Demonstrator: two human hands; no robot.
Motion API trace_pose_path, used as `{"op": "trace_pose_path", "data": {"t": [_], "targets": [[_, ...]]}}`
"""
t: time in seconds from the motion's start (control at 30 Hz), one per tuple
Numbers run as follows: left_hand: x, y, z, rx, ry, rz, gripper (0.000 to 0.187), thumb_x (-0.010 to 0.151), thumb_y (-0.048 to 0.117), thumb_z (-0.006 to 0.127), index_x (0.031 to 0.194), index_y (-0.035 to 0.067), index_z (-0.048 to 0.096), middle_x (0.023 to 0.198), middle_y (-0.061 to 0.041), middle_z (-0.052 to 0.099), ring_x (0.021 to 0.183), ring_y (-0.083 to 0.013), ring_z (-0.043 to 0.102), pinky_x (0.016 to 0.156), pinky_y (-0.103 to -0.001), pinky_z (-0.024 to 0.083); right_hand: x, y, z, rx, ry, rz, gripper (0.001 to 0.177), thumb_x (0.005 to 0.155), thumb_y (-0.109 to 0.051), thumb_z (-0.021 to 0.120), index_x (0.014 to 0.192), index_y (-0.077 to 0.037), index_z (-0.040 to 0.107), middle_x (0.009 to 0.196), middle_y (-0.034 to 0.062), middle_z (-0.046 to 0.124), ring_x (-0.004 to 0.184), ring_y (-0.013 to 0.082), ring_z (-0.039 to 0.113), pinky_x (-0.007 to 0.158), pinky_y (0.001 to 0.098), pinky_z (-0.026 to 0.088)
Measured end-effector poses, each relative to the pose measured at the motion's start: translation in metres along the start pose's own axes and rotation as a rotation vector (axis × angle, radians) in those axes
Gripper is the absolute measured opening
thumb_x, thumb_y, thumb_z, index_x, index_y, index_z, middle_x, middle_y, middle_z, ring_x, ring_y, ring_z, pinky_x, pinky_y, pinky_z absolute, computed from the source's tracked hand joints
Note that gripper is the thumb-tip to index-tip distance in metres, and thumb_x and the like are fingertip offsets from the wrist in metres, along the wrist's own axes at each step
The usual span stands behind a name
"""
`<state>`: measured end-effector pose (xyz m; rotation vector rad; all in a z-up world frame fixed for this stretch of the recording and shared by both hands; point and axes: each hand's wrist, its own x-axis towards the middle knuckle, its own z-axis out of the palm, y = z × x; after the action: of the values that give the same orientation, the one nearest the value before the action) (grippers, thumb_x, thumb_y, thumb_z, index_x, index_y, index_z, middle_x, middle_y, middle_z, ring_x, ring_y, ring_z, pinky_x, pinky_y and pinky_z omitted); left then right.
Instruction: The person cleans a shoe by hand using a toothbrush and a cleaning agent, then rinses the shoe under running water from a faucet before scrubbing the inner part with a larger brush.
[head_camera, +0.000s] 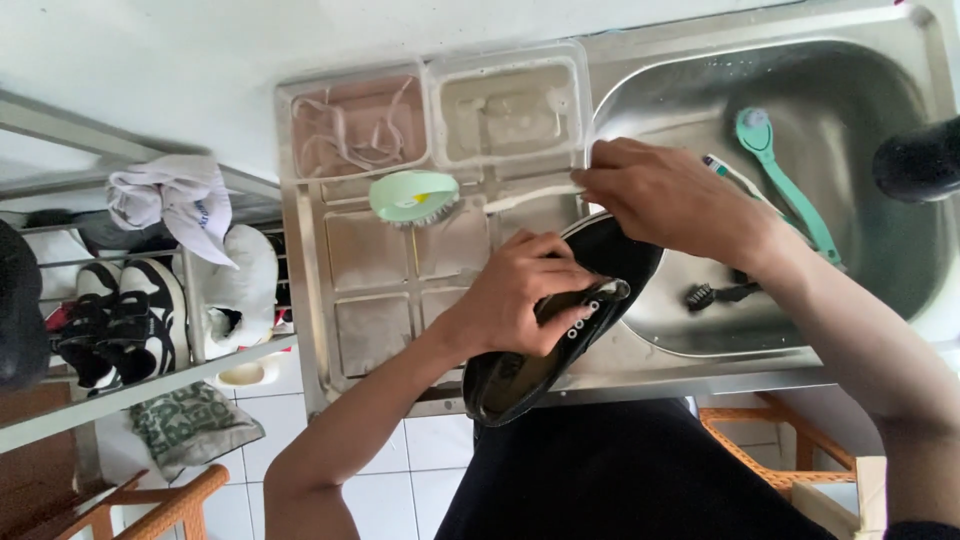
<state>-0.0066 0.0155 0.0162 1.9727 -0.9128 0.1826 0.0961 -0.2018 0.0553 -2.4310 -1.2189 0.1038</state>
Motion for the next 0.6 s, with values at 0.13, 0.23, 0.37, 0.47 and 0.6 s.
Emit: {"op": "trace_pose_path", "data": {"t": [0.13, 0.23, 0.37, 0.47, 0.6], "targets": [[-0.002, 0.002, 0.003, 0.091, 0.04, 0.085, 0.017, 0.097, 0.022, 0.071, 0.103, 0.007, 0.074, 0.091, -0.008, 0.074, 0.091, -0.0236, 0.068, 0.081, -0.036, 0.056, 0.025, -0.006, 0.005, 0.049, -0.193, -0.033, 0.009, 0.093, -0.007, 0.062, 0.098, -0.002, 0.068, 0.108, 0.0148, 0.068, 0.106, 0.0406, 0.067, 0.076, 0.0529, 0.056], [-0.006, -0.001, 0.009, 0.166, 0.064, 0.138, 0.01, 0.1, 0.018, 0.066, 0.103, 0.01, 0.071, 0.091, -0.004, 0.072, 0.088, -0.0219, 0.068, 0.077, -0.034, 0.056, 0.032, -0.005, 0.02, 0.127, -0.22, -0.035, 0.019, 0.091, -0.003, 0.064, 0.109, 0.001, 0.07, 0.118, 0.0189, 0.07, 0.11, 0.0454, 0.066, 0.078, 0.0584, 0.057], [0.0, 0.002, 0.001, 0.292, 0.102, 0.208, 0.023, 0.096, -0.002, 0.052, 0.095, 0.011, 0.07, 0.087, -0.003, 0.068, 0.082, -0.021, 0.067, 0.069, -0.03, 0.054, 0.036, -0.004, 0.031, 0.308, -0.147, -0.117, 0.025, 0.089, -0.001, 0.061, 0.113, -0.001, 0.068, 0.114, 0.0194, 0.07, 0.107, 0.0482, 0.065, 0.074, 0.058, 0.056], [-0.006, -0.014, -0.003, 0.409, 0.142, 0.232, 0.029, 0.092, -0.007, 0.047, 0.091, 0.014, 0.067, 0.09, 0.0, 0.061, 0.081, -0.0203, 0.063, 0.065, -0.029, 0.052, 0.035, -0.011, 0.027, 0.391, -0.077, -0.179, 0.027, 0.089, 0.002, 0.06, 0.114, 0.0, 0.069, 0.107, 0.0195, 0.072, 0.102, 0.0486, 0.068, 0.072, 0.0555, 0.056], [0.01, 0.012, -0.035, 0.415, 0.108, 0.251, 0.029, 0.088, -0.012, 0.048, 0.083, 0.012, 0.064, 0.084, -0.002, 0.055, 0.076, -0.0187, 0.06, 0.066, -0.029, 0.053, 0.03, -0.014, 0.026, 0.425, -0.013, -0.193, 0.022, 0.09, 0.005, 0.063, 0.11, 0.002, 0.071, 0.1, 0.0199, 0.071, 0.096, 0.0486, 0.069, 0.066, 0.0517, 0.055]]}}
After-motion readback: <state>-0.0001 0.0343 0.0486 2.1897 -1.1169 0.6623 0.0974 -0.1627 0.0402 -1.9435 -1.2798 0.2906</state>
